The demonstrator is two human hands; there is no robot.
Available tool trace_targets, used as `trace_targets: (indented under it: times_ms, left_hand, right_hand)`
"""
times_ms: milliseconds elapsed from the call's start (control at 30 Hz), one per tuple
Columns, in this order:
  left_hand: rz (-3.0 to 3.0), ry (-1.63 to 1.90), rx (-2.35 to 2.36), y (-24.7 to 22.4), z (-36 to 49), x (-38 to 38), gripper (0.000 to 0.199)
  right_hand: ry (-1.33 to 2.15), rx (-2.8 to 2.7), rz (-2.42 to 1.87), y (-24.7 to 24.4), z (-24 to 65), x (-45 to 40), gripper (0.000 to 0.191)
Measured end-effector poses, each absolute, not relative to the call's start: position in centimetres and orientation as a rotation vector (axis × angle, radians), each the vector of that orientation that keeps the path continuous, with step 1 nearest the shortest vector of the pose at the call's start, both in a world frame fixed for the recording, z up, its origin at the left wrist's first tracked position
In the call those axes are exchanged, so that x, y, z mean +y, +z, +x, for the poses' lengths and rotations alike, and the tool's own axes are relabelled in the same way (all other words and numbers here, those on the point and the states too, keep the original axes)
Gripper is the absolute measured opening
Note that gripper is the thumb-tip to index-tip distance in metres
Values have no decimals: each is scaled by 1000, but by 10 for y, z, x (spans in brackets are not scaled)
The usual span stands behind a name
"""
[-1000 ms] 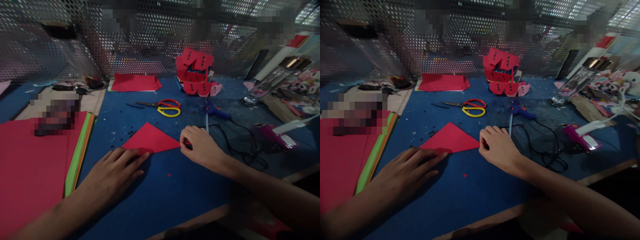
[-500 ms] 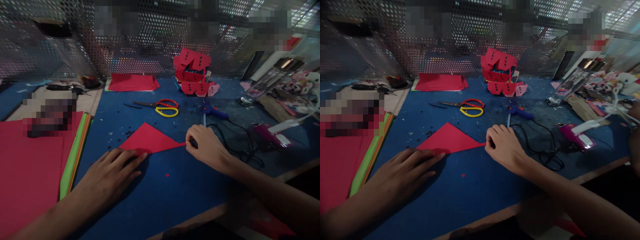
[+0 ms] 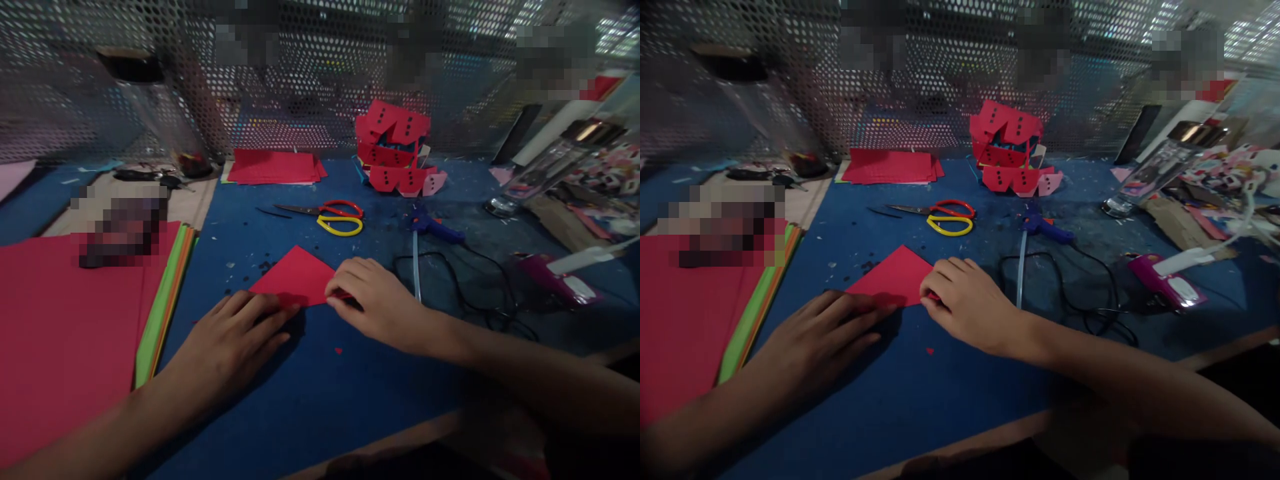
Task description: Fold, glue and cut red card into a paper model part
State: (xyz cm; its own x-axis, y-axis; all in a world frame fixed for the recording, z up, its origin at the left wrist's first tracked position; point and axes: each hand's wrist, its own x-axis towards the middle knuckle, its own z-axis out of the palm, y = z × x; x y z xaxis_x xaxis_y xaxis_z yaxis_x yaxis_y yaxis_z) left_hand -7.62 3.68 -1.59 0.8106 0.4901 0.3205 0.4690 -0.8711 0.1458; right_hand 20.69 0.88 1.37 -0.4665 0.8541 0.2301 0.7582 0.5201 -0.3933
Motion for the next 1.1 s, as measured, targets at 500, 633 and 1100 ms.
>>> trace_targets:
  times_ms: [500,633,1100]
  left_hand:
    - [2408,440,1314,1,-19,41,6]
    - [2425,418,1358,2,-16,40,6]
    - [2485,457,1281,-2,-23,42,8]
  right_hand:
    - [313,-2394,-1347,-5,197,17,6]
    - [307,-2391,-1343,-5,197,17,5]
    - [386,-2381,-1370,-2,197,14,9]
